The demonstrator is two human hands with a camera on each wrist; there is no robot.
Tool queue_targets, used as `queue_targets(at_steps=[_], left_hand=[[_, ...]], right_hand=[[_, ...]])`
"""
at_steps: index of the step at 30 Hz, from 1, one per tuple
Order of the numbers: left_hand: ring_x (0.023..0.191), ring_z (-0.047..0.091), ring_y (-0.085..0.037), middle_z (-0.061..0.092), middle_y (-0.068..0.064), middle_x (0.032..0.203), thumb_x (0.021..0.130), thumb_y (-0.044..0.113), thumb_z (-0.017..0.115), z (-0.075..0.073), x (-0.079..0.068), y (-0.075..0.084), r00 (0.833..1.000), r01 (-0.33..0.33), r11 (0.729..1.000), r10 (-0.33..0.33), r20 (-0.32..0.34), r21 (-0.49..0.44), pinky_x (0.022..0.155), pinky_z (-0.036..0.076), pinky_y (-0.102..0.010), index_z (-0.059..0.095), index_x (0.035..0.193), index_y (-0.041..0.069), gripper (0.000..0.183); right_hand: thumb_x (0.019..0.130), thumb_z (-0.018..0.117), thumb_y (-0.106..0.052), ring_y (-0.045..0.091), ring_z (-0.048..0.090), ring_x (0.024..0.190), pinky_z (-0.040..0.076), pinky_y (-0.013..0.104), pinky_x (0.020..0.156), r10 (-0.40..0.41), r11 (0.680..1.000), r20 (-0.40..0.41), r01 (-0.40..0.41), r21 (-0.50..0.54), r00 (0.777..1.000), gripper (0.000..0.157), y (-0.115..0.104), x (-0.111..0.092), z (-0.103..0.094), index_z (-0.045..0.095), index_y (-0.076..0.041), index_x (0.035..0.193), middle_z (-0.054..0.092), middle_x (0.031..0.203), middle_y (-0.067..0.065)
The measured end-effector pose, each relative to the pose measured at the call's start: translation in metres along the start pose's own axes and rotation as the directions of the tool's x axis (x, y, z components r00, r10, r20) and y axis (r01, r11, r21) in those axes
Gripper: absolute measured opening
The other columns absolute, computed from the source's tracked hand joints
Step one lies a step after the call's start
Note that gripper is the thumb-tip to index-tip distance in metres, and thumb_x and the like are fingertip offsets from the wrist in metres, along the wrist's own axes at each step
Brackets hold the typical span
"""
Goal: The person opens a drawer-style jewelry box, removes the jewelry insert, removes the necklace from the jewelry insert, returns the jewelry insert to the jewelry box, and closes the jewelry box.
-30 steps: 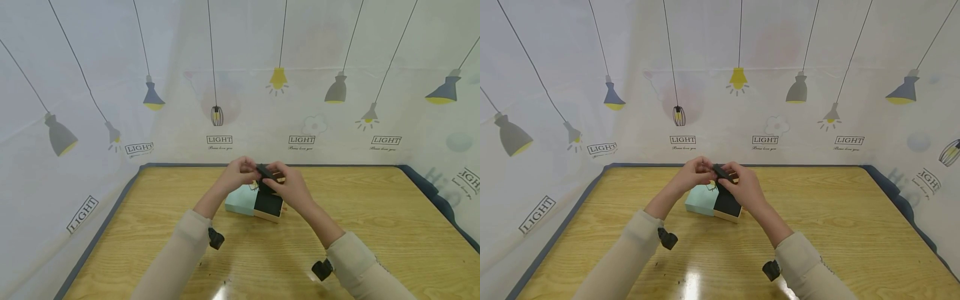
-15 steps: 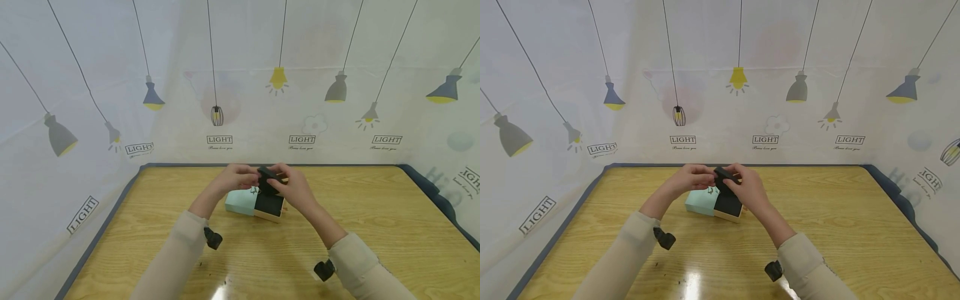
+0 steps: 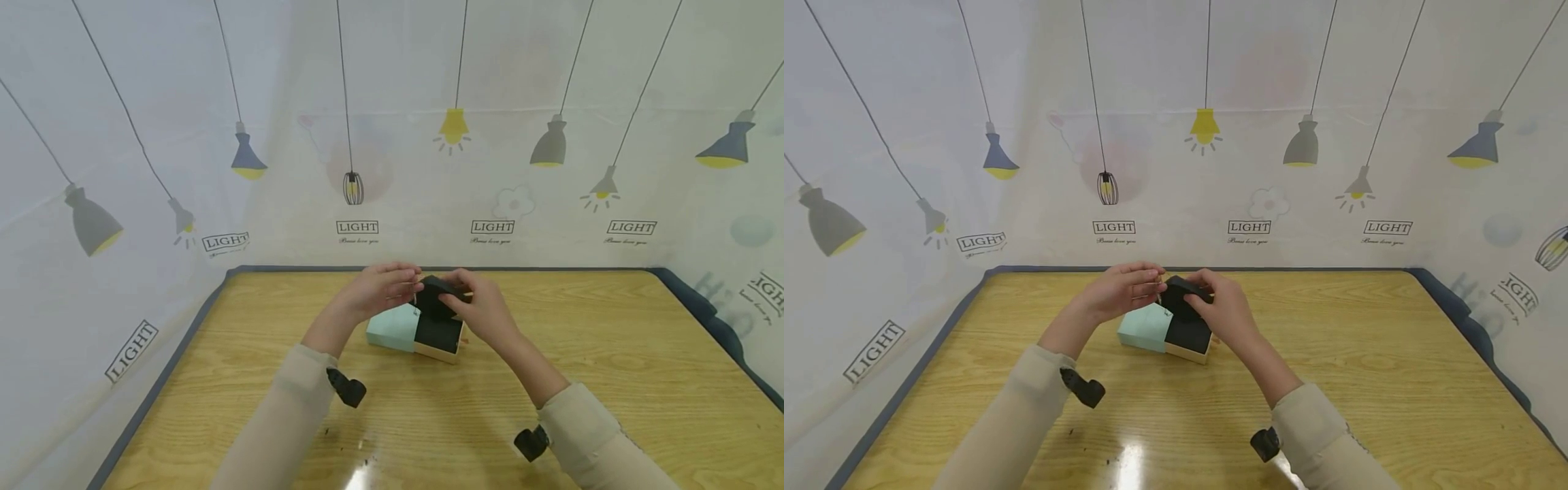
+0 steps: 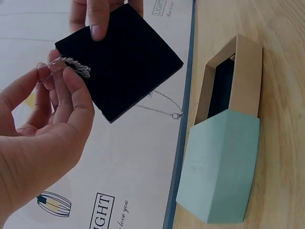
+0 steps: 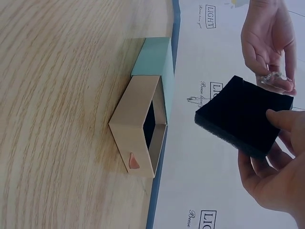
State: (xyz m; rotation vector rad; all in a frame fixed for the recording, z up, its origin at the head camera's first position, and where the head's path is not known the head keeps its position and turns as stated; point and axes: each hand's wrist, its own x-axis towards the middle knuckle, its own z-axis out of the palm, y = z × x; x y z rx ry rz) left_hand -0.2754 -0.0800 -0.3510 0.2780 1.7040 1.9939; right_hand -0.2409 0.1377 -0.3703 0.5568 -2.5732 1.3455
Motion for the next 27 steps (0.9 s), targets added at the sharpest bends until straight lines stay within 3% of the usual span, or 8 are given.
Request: queue_targets(at_steps=[3, 8, 12, 18, 23, 27], left_hand=[[0.091, 0.068, -0.007, 0.070, 0.004, 0.093, 0.105, 0.011, 0.047, 0.000, 0.000, 0.002, 0.999, -0.033, 0.997, 0.033, -0.005, -0.065, 0.088, 0.057, -0.023, 0.059, 0.113, 0.008, 0.014], [0.094, 0.067, -0.009, 0.065, 0.001, 0.097, 0.105, 0.010, 0.047, -0.001, -0.003, 0.007, 0.997, -0.066, 0.985, 0.058, -0.051, -0.160, 0.108, 0.051, -0.038, 0.057, 0.111, 0.008, 0.012], [0.100, 0.065, -0.011, 0.064, 0.001, 0.102, 0.105, 0.012, 0.048, -0.004, -0.006, 0.010, 0.995, -0.073, 0.975, 0.058, -0.080, -0.208, 0.113, 0.045, -0.043, 0.057, 0.114, 0.010, 0.013], [0.112, 0.060, -0.015, 0.061, 0.000, 0.117, 0.106, 0.016, 0.048, -0.011, -0.011, 0.014, 0.994, -0.089, 0.976, 0.073, -0.086, -0.200, 0.106, 0.052, -0.035, 0.049, 0.136, 0.006, 0.032], [0.128, 0.054, -0.021, 0.057, -0.006, 0.134, 0.107, 0.018, 0.044, -0.021, -0.015, 0.016, 0.993, -0.089, 0.980, 0.074, -0.089, -0.180, 0.115, 0.044, -0.040, 0.039, 0.149, 0.004, 0.044], [0.129, 0.054, -0.020, 0.046, -0.014, 0.151, 0.108, 0.020, 0.041, -0.030, -0.019, 0.016, 0.992, -0.088, 0.983, 0.073, -0.099, -0.158, 0.120, 0.038, -0.042, 0.036, 0.152, 0.005, 0.046]], right_hand=[[0.092, 0.070, -0.008, 0.029, 0.069, 0.103, 0.060, 0.046, 0.090, -0.002, 1.000, 0.000, 0.002, 0.006, 1.000, 0.025, 0.000, -0.001, -0.001, 0.067, -0.005, 0.117, 0.072, 0.111, 0.015], [0.093, 0.069, -0.008, 0.029, 0.068, 0.102, 0.060, 0.046, 0.090, 0.016, 1.000, 0.006, -0.016, 0.002, 1.000, 0.024, 0.002, -0.002, -0.002, 0.067, -0.004, 0.116, 0.072, 0.110, 0.015], [0.093, 0.069, -0.009, 0.028, 0.068, 0.102, 0.059, 0.047, 0.091, 0.026, 1.000, 0.004, -0.026, -0.001, 1.000, 0.023, 0.005, -0.003, -0.003, 0.066, -0.004, 0.116, 0.072, 0.109, 0.015], [0.093, 0.070, -0.009, 0.029, 0.068, 0.103, 0.059, 0.047, 0.091, 0.033, 0.999, -0.002, -0.033, 0.003, 0.999, 0.024, 0.009, -0.004, -0.004, 0.066, -0.004, 0.116, 0.072, 0.109, 0.015], [0.092, 0.070, -0.008, 0.029, 0.068, 0.102, 0.059, 0.047, 0.090, 0.034, 0.999, -0.005, -0.034, 0.008, 0.999, 0.025, 0.012, -0.004, -0.004, 0.066, -0.003, 0.116, 0.072, 0.108, 0.016], [0.092, 0.070, -0.009, 0.029, 0.068, 0.101, 0.059, 0.046, 0.088, 0.037, 0.999, -0.017, -0.037, 0.002, 0.999, 0.026, 0.014, -0.006, -0.004, 0.065, -0.003, 0.117, 0.071, 0.107, 0.016]])
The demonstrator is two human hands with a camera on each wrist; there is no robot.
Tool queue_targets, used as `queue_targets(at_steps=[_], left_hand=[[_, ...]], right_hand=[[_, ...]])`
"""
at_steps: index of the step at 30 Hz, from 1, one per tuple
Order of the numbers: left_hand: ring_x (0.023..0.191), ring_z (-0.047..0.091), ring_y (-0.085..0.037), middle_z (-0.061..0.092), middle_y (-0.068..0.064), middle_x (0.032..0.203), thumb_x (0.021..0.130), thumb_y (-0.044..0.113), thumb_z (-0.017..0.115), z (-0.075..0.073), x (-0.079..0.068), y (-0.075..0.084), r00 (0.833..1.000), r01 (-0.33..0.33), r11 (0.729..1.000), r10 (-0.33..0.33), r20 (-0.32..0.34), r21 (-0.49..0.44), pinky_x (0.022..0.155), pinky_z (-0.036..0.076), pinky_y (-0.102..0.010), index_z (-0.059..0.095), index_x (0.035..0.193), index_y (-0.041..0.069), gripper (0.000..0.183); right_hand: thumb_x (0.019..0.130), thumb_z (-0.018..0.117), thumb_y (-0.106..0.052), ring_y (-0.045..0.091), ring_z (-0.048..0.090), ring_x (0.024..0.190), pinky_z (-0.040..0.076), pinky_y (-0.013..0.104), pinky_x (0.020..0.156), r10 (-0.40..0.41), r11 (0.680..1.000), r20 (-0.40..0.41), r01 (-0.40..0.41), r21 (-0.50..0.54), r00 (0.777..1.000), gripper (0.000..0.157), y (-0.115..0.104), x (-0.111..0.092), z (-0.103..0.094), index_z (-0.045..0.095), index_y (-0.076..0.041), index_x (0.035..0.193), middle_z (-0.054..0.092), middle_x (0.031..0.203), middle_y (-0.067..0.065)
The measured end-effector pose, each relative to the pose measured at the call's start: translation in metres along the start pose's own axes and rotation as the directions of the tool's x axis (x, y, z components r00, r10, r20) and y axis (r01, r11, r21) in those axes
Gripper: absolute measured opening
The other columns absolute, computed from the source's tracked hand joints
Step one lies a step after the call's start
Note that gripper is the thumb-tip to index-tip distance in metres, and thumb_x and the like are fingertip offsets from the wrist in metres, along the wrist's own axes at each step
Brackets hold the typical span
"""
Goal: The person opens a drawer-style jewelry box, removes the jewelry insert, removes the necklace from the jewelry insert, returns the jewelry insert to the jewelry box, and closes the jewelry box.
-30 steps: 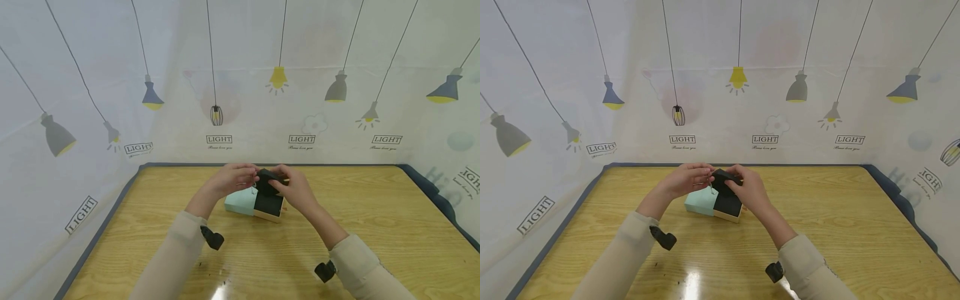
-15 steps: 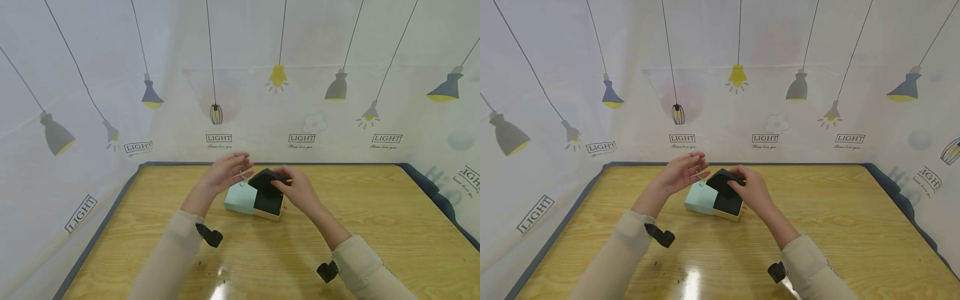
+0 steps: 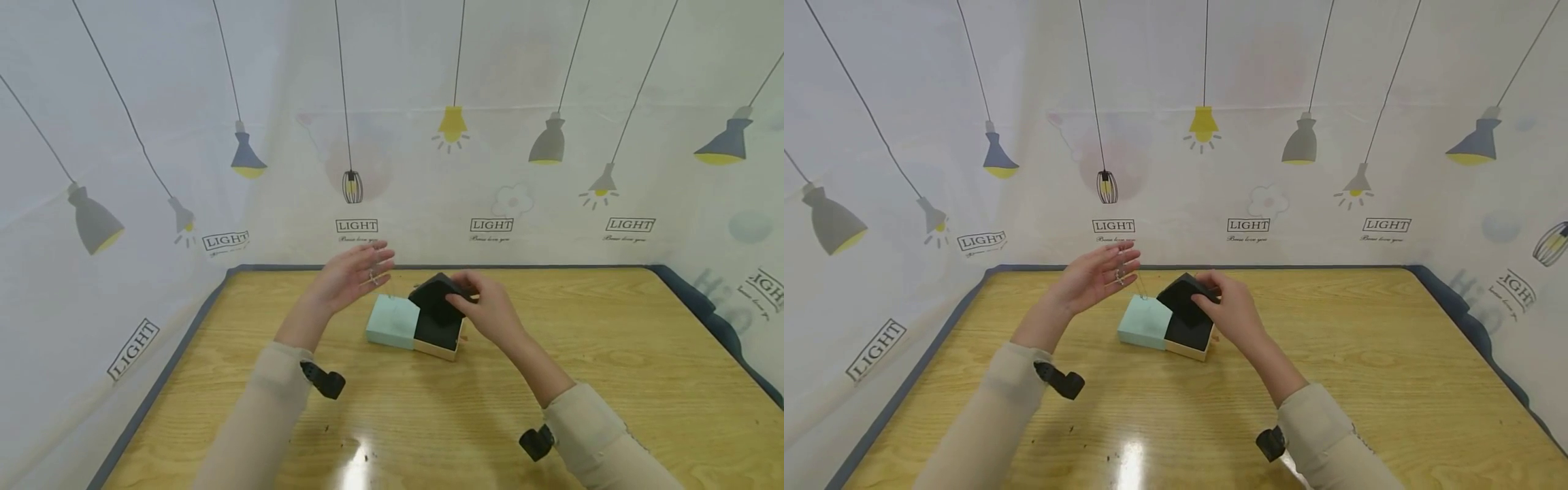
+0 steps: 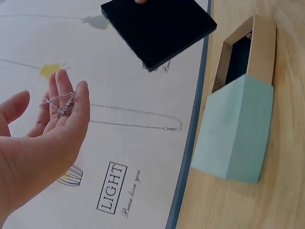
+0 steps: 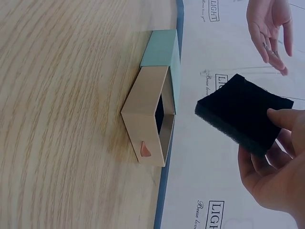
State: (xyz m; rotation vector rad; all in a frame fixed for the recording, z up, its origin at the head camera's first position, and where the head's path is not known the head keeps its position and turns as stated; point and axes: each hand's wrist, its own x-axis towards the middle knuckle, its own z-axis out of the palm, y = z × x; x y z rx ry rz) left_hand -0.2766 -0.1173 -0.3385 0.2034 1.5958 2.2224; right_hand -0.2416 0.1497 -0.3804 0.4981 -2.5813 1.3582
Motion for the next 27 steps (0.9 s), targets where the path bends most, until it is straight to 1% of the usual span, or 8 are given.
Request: queue_targets(at_steps=[3, 6, 11, 14, 17, 21, 24, 27], left_hand=[[0.125, 0.058, -0.016, 0.040, -0.016, 0.157, 0.108, 0.020, 0.041, -0.009, -0.003, 0.001, 1.000, 0.001, 1.000, -0.001, -0.015, 0.019, 0.120, 0.037, -0.041, 0.035, 0.153, 0.005, 0.047], [0.129, 0.057, -0.019, 0.036, -0.018, 0.159, 0.108, 0.020, 0.040, -0.018, -0.006, 0.002, 1.000, 0.002, 0.999, -0.001, -0.029, 0.038, 0.121, 0.036, -0.041, 0.032, 0.154, 0.005, 0.049], [0.134, 0.054, -0.020, 0.034, -0.020, 0.159, 0.109, 0.020, 0.039, -0.035, -0.012, 0.002, 0.998, 0.011, 0.998, -0.007, -0.061, 0.064, 0.123, 0.032, -0.042, 0.028, 0.155, 0.003, 0.050], [0.136, 0.051, -0.021, 0.039, -0.019, 0.156, 0.109, 0.018, 0.039, -0.047, -0.015, 0.000, 0.996, 0.022, 0.997, -0.016, -0.085, 0.078, 0.123, 0.031, -0.043, 0.027, 0.155, 0.001, 0.051], [0.132, 0.053, -0.019, 0.042, -0.016, 0.152, 0.109, 0.018, 0.038, -0.059, -0.017, -0.004, 0.995, 0.035, 0.995, -0.026, -0.101, 0.092, 0.124, 0.030, -0.043, 0.027, 0.154, 0.000, 0.050], [0.129, 0.053, -0.016, 0.036, -0.019, 0.156, 0.110, 0.019, 0.034, -0.073, -0.020, -0.009, 0.993, 0.056, 0.989, -0.040, -0.112, 0.140, 0.124, 0.029, -0.043, 0.024, 0.155, -0.002, 0.050], [0.138, 0.047, -0.024, 0.029, -0.022, 0.161, 0.110, 0.020, 0.033, -0.083, -0.024, -0.014, 0.992, 0.073, 0.979, -0.051, -0.120, 0.189, 0.124, 0.030, -0.043, 0.021, 0.156, -0.002, 0.052], [0.147, 0.037, -0.031, 0.028, -0.023, 0.161, 0.110, 0.019, 0.034, -0.092, -0.026, -0.018, 0.988, 0.097, 0.971, -0.067, -0.137, 0.220, 0.124, 0.030, -0.043, 0.022, 0.156, -0.003, 0.052]], right_hand=[[0.092, 0.070, -0.010, 0.030, 0.069, 0.099, 0.060, 0.045, 0.085, 0.007, 1.000, -0.007, -0.007, -0.008, 1.000, 0.027, 0.002, 0.000, 0.001, 0.065, -0.003, 0.118, 0.071, 0.107, 0.016], [0.093, 0.070, -0.010, 0.031, 0.069, 0.098, 0.060, 0.043, 0.082, 0.020, 1.000, -0.006, -0.020, -0.010, 1.000, 0.028, 0.003, -0.001, 0.002, 0.064, -0.003, 0.119, 0.070, 0.107, 0.017], [0.093, 0.070, -0.010, 0.033, 0.069, 0.096, 0.061, 0.041, 0.078, 0.036, 0.999, -0.003, -0.036, -0.002, 0.999, 0.030, 0.004, -0.002, 0.003, 0.062, -0.002, 0.120, 0.069, 0.109, 0.018], [0.093, 0.069, -0.010, 0.034, 0.069, 0.096, 0.062, 0.040, 0.075, 0.043, 0.999, -0.001, -0.043, 0.001, 0.999, 0.031, 0.004, -0.002, 0.004, 0.061, -0.002, 0.122, 0.069, 0.110, 0.018], [0.093, 0.069, -0.010, 0.034, 0.069, 0.096, 0.062, 0.039, 0.074, 0.049, 0.999, 0.000, -0.049, 0.004, 0.999, 0.032, 0.005, -0.003, 0.004, 0.060, -0.002, 0.123, 0.069, 0.110, 0.019], [0.094, 0.069, -0.010, 0.034, 0.069, 0.097, 0.062, 0.040, 0.075, 0.058, 0.998, -0.003, -0.058, -0.001, 0.998, 0.034, 0.007, -0.003, 0.006, 0.059, -0.003, 0.125, 0.069, 0.111, 0.020], [0.094, 0.068, -0.010, 0.035, 0.069, 0.098, 0.062, 0.041, 0.076, 0.065, 0.998, -0.004, -0.065, -0.007, 0.998, 0.034, 0.009, -0.003, 0.007, 0.058, -0.003, 0.126, 0.068, 0.113, 0.020], [0.094, 0.068, -0.011, 0.036, 0.069, 0.099, 0.062, 0.042, 0.076, 0.074, 0.997, -0.003, -0.074, -0.007, 0.997, 0.035, 0.010, -0.003, 0.007, 0.057, -0.004, 0.127, 0.068, 0.114, 0.021]])
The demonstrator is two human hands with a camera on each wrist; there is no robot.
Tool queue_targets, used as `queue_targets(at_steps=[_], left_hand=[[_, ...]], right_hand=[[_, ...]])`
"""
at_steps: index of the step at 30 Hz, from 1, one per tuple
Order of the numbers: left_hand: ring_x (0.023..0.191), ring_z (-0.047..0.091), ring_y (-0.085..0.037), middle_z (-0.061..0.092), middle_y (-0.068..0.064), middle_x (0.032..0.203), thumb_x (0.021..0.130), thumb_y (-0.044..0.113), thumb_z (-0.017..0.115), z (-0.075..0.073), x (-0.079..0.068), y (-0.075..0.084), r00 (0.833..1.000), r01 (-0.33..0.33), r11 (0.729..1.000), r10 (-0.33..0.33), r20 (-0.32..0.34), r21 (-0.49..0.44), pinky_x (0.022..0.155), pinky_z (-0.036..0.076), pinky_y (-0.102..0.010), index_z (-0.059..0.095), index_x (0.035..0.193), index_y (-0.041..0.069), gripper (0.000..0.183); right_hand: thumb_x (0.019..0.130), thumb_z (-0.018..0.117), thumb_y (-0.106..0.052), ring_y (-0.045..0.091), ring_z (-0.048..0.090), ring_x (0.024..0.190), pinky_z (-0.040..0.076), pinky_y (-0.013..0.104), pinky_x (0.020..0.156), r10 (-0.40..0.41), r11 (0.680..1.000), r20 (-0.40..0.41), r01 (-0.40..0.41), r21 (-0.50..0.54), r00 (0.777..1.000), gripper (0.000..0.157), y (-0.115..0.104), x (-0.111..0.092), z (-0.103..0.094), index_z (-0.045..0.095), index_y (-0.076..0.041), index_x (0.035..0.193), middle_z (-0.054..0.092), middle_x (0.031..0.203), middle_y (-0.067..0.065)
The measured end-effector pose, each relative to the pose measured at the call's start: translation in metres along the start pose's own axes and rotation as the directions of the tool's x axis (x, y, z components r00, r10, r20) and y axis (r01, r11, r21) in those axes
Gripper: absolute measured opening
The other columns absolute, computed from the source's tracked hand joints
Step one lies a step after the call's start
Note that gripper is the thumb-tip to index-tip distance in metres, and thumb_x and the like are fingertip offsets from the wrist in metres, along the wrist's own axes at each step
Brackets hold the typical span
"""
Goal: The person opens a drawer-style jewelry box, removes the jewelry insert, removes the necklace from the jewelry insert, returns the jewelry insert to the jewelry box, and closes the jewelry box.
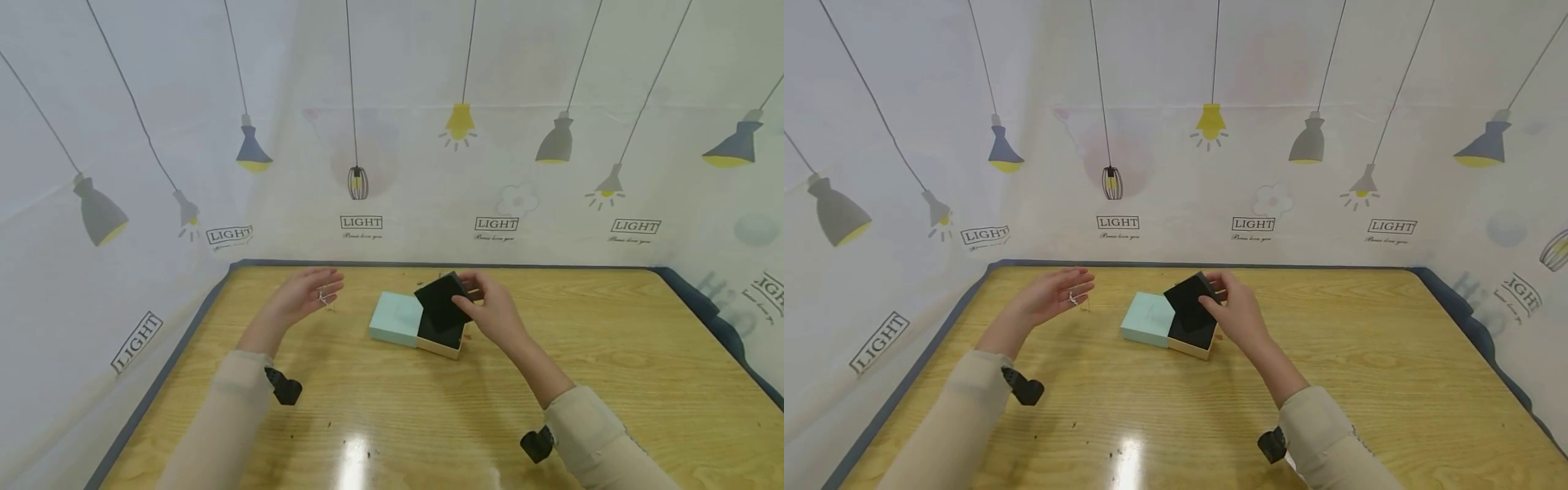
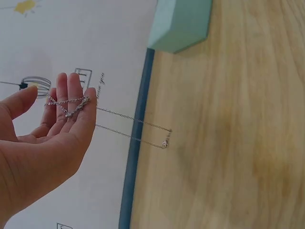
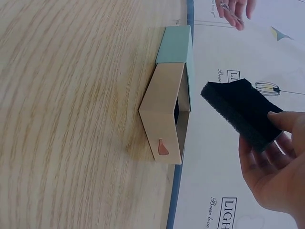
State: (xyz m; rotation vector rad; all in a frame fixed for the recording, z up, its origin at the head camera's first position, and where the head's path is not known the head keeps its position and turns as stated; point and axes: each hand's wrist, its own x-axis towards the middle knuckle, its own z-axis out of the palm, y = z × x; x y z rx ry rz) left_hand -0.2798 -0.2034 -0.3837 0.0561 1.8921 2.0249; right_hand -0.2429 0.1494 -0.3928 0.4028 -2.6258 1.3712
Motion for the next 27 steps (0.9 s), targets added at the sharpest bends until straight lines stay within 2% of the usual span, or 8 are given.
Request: queue_targets(at_steps=[2, 8, 12, 15, 18, 21, 24, 27], left_hand=[[0.148, 0.033, -0.034, 0.027, -0.025, 0.160, 0.109, 0.017, 0.034, -0.004, 0.000, -0.004, 1.000, 0.019, 0.999, -0.019, -0.004, 0.027, 0.123, 0.032, -0.042, 0.022, 0.155, -0.004, 0.052], [0.148, 0.032, -0.036, 0.025, -0.028, 0.160, 0.109, 0.015, 0.038, -0.013, -0.003, -0.018, 0.995, 0.097, 0.988, -0.096, -0.014, 0.124, 0.117, 0.041, -0.034, 0.020, 0.154, -0.008, 0.054], [0.148, 0.033, -0.037, 0.029, -0.028, 0.159, 0.108, 0.015, 0.041, -0.017, -0.005, -0.026, 0.990, 0.143, 0.978, -0.139, -0.038, 0.150, 0.120, 0.038, -0.040, 0.021, 0.154, -0.009, 0.056], [0.145, 0.038, -0.035, 0.035, -0.027, 0.154, 0.107, 0.015, 0.044, -0.019, -0.005, -0.031, 0.984, 0.173, 0.976, -0.166, -0.064, 0.131, 0.120, 0.037, -0.041, 0.024, 0.152, -0.010, 0.055], [0.134, 0.052, -0.030, 0.047, -0.022, 0.145, 0.107, 0.014, 0.045, -0.022, -0.005, -0.036, 0.981, 0.187, 0.973, -0.177, -0.085, 0.133, 0.114, 0.045, -0.036, 0.028, 0.150, -0.010, 0.052], [0.113, 0.063, -0.017, 0.057, -0.013, 0.128, 0.105, 0.012, 0.047, -0.025, -0.005, -0.039, 0.980, 0.189, 0.971, -0.177, -0.096, 0.143, 0.102, 0.053, -0.028, 0.033, 0.145, -0.011, 0.048], [0.095, 0.064, -0.007, 0.061, -0.004, 0.110, 0.104, 0.009, 0.049, -0.027, -0.005, -0.041, 0.978, 0.191, 0.969, -0.175, -0.111, 0.155, 0.090, 0.057, -0.022, 0.038, 0.140, -0.011, 0.043], [0.089, 0.064, -0.006, 0.060, -0.001, 0.101, 0.103, 0.008, 0.050, -0.029, -0.006, -0.042, 0.975, 0.195, 0.960, -0.169, -0.141, 0.200, 0.085, 0.058, -0.021, 0.039, 0.139, -0.013, 0.043]], right_hand=[[0.094, 0.068, -0.011, 0.036, 0.069, 0.099, 0.062, 0.042, 0.076, 0.006, 1.000, -0.002, -0.006, 0.000, 1.000, 0.035, 0.001, 0.000, 0.000, 0.057, -0.004, 0.127, 0.068, 0.114, 0.020], [0.094, 0.068, -0.011, 0.036, 0.069, 0.100, 0.063, 0.042, 0.076, 0.013, 1.000, -0.003, -0.013, 0.002, 1.000, 0.034, 0.002, -0.001, -0.001, 0.057, -0.005, 0.126, 0.068, 0.114, 0.020], [0.095, 0.068, -0.012, 0.036, 0.069, 0.100, 0.063, 0.042, 0.076, 0.017, 1.000, -0.007, -0.017, -0.003, 1.000, 0.035, 0.002, -0.001, -0.002, 0.057, -0.005, 0.127, 0.068, 0.115, 0.020], [0.095, 0.068, -0.012, 0.036, 0.069, 0.100, 0.062, 0.042, 0.077, 0.019, 1.000, -0.011, -0.019, -0.006, 1.000, 0.035, 0.003, -0.002, -0.003, 0.057, -0.005, 0.127, 0.068, 0.115, 0.020], [0.094, 0.068, -0.011, 0.036, 0.069, 0.100, 0.063, 0.043, 0.077, 0.018, 1.000, -0.011, -0.018, 0.002, 1.000, 0.035, 0.003, -0.002, -0.004, 0.057, -0.005, 0.127, 0.068, 0.115, 0.021], [0.094, 0.068, -0.010, 0.036, 0.069, 0.099, 0.063, 0.043, 0.077, 0.014, 1.000, -0.015, -0.013, 0.010, 1.000, 0.034, 0.004, -0.003, -0.004, 0.057, -0.004, 0.126, 0.069, 0.114, 0.021], [0.093, 0.069, -0.009, 0.036, 0.070, 0.098, 0.063, 0.043, 0.076, 0.008, 1.000, -0.019, -0.008, 0.016, 1.000, 0.034, 0.005, -0.003, -0.004, 0.058, -0.004, 0.125, 0.069, 0.112, 0.021], [0.093, 0.069, -0.008, 0.036, 0.070, 0.097, 0.063, 0.043, 0.076, 0.006, 1.000, -0.021, -0.006, 0.018, 1.000, 0.033, 0.007, -0.003, -0.004, 0.058, -0.003, 0.124, 0.069, 0.112, 0.021]])
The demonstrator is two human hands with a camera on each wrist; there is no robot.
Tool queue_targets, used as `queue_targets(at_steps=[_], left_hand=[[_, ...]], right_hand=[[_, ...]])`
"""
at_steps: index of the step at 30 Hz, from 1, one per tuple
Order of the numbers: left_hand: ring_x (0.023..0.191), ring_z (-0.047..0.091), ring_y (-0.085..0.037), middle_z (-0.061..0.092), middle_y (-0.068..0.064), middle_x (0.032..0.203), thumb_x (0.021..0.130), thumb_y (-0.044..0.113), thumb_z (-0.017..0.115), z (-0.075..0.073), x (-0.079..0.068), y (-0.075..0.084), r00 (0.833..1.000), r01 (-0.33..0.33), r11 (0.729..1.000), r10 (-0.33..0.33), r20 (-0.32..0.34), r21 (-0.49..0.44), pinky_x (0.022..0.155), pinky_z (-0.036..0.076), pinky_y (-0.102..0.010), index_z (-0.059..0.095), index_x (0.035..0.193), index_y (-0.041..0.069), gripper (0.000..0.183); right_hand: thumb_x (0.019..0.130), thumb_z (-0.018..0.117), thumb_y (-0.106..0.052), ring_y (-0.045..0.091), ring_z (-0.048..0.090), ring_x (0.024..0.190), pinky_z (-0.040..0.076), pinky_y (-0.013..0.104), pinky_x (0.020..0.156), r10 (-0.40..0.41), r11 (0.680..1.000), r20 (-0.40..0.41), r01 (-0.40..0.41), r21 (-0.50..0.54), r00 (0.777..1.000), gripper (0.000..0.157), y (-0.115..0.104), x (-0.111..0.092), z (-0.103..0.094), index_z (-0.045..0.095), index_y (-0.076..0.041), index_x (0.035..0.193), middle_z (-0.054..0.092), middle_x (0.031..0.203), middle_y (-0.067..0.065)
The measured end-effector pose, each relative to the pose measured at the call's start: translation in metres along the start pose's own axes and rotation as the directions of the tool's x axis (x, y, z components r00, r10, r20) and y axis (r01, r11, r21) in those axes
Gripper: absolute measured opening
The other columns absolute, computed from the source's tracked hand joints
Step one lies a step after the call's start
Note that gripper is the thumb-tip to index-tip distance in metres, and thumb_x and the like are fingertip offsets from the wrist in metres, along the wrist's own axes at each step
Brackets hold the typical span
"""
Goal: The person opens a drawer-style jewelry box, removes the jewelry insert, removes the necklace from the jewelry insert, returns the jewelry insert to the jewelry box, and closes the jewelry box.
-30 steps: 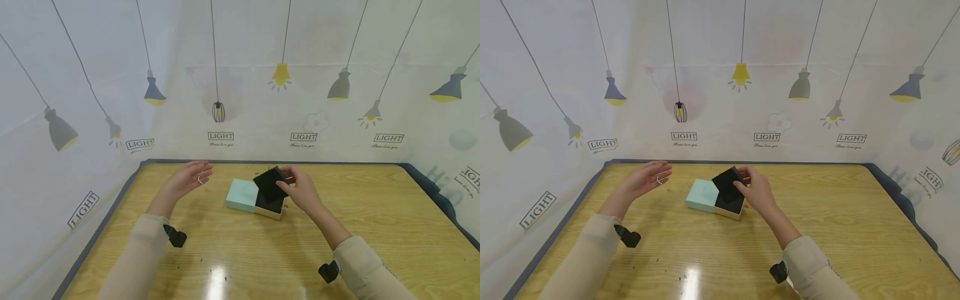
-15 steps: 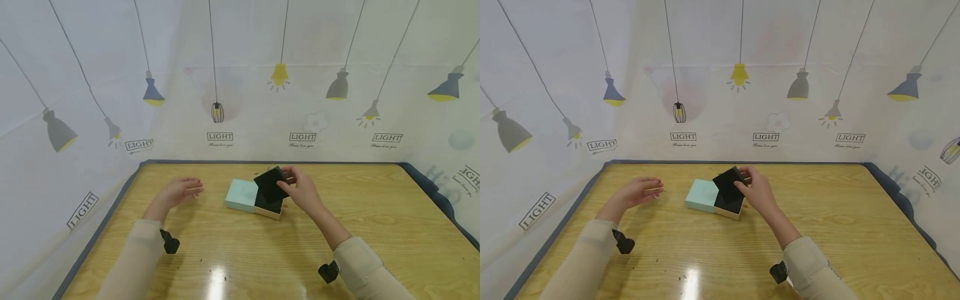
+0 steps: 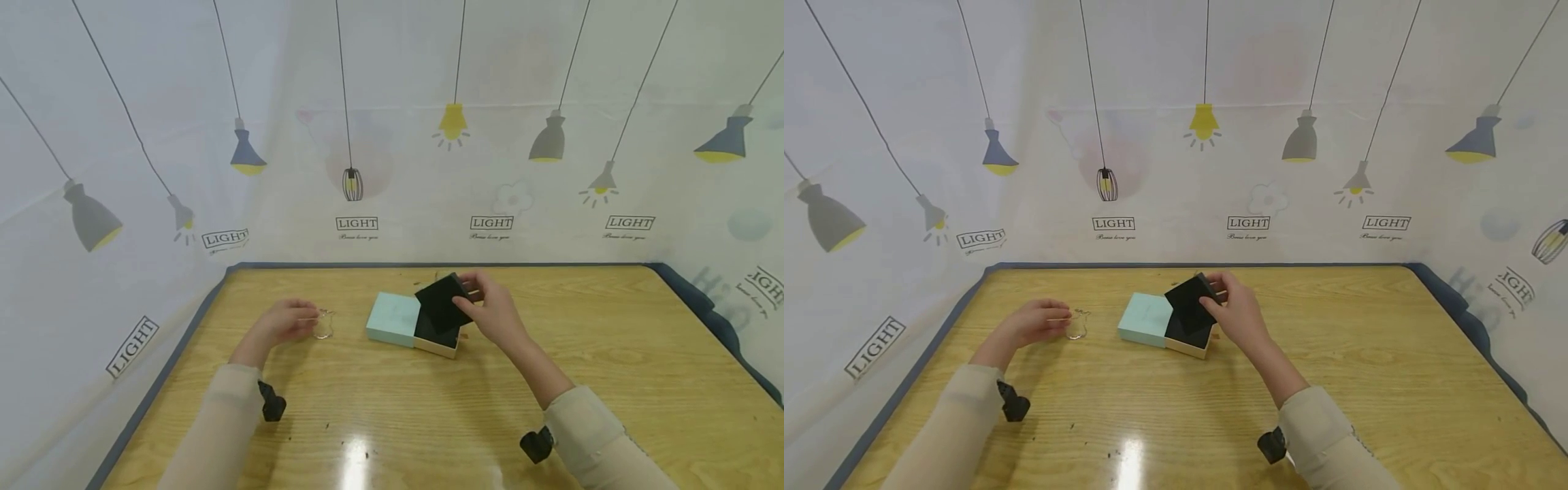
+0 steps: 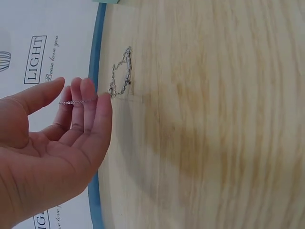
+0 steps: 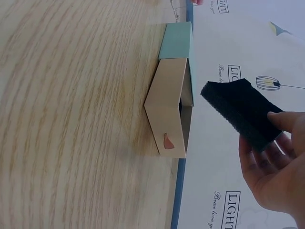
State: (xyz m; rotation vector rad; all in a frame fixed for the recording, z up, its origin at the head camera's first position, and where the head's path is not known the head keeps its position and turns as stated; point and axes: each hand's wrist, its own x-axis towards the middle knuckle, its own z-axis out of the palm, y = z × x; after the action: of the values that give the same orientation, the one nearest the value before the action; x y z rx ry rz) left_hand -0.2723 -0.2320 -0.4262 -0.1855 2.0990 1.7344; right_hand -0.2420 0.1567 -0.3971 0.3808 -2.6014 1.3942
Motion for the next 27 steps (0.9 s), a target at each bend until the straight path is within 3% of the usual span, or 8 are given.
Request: queue_targets(at_steps=[4, 6, 9, 14, 19, 24, 27], left_hand=[[0.103, 0.066, -0.021, 0.064, -0.016, 0.113, 0.103, 0.011, 0.050, -0.002, -0.002, -0.001, 0.999, 0.007, 0.990, 0.001, -0.054, 0.141, 0.091, 0.059, -0.028, 0.040, 0.140, -0.013, 0.045], [0.114, 0.064, -0.032, 0.060, -0.026, 0.126, 0.103, 0.013, 0.050, -0.002, -0.002, -0.001, 0.997, 0.012, 0.977, 0.004, -0.076, 0.215, 0.095, 0.058, -0.033, 0.041, 0.140, -0.012, 0.045], [0.126, 0.057, -0.040, 0.053, -0.031, 0.138, 0.104, 0.016, 0.049, -0.003, -0.003, -0.002, 0.995, 0.022, 0.955, 0.007, -0.097, 0.296, 0.098, 0.057, -0.038, 0.043, 0.138, -0.011, 0.044], [0.116, 0.062, -0.040, 0.059, -0.030, 0.127, 0.103, 0.015, 0.051, -0.003, -0.003, -0.001, 0.991, 0.022, 0.914, 0.033, -0.130, 0.404, 0.093, 0.058, -0.039, 0.049, 0.131, -0.011, 0.038], [0.104, 0.065, -0.034, 0.062, -0.028, 0.123, 0.100, 0.014, 0.054, 0.002, -0.004, 0.001, 0.981, -0.001, 0.842, 0.105, -0.162, 0.540, 0.088, 0.058, -0.039, 0.056, 0.123, -0.009, 0.032], [0.111, 0.062, -0.036, 0.062, -0.026, 0.126, 0.101, 0.019, 0.055, 0.013, -0.001, 0.005, 0.974, -0.054, 0.786, 0.176, -0.139, 0.616, 0.098, 0.052, -0.048, 0.061, 0.119, -0.004, 0.030], [0.114, 0.061, -0.036, 0.062, -0.024, 0.128, 0.101, 0.021, 0.055, 0.021, 0.001, 0.011, 0.976, -0.067, 0.770, 0.183, -0.119, 0.635, 0.100, 0.051, -0.050, 0.061, 0.121, -0.002, 0.031]], right_hand=[[0.094, 0.068, -0.008, 0.036, 0.069, 0.098, 0.063, 0.043, 0.077, 0.005, 1.000, 0.002, -0.005, -0.002, 1.000, 0.033, 0.002, -0.001, 0.000, 0.058, -0.003, 0.125, 0.069, 0.112, 0.021], [0.094, 0.068, -0.009, 0.036, 0.069, 0.098, 0.063, 0.043, 0.077, 0.011, 1.000, 0.004, -0.011, -0.006, 1.000, 0.034, 0.003, -0.001, 0.000, 0.057, -0.003, 0.125, 0.069, 0.112, 0.021], [0.094, 0.068, -0.009, 0.035, 0.069, 0.098, 0.063, 0.042, 0.076, 0.025, 1.000, 0.009, -0.025, -0.015, 1.000, 0.034, 0.005, -0.001, 0.001, 0.057, -0.003, 0.126, 0.069, 0.113, 0.021], [0.095, 0.067, -0.010, 0.035, 0.069, 0.099, 0.063, 0.041, 0.076, 0.040, 0.999, 0.015, -0.040, -0.028, 0.999, 0.034, 0.008, -0.001, 0.003, 0.057, -0.003, 0.126, 0.069, 0.114, 0.021], [0.095, 0.067, -0.011, 0.035, 0.069, 0.099, 0.063, 0.041, 0.077, 0.052, 0.998, 0.020, -0.051, -0.041, 0.998, 0.035, 0.010, -0.001, 0.005, 0.057, -0.002, 0.127, 0.068, 0.114, 0.021], [0.094, 0.067, -0.010, 0.035, 0.069, 0.099, 0.063, 0.041, 0.077, 0.069, 0.997, 0.017, -0.068, -0.033, 0.997, 0.035, 0.013, -0.001, 0.007, 0.057, -0.002, 0.127, 0.068, 0.113, 0.021], [0.094, 0.067, -0.010, 0.034, 0.069, 0.099, 0.063, 0.041, 0.077, 0.074, 0.997, 0.014, -0.073, -0.029, 0.997, 0.035, 0.015, -0.001, 0.009, 0.057, -0.002, 0.127, 0.068, 0.113, 0.021]])
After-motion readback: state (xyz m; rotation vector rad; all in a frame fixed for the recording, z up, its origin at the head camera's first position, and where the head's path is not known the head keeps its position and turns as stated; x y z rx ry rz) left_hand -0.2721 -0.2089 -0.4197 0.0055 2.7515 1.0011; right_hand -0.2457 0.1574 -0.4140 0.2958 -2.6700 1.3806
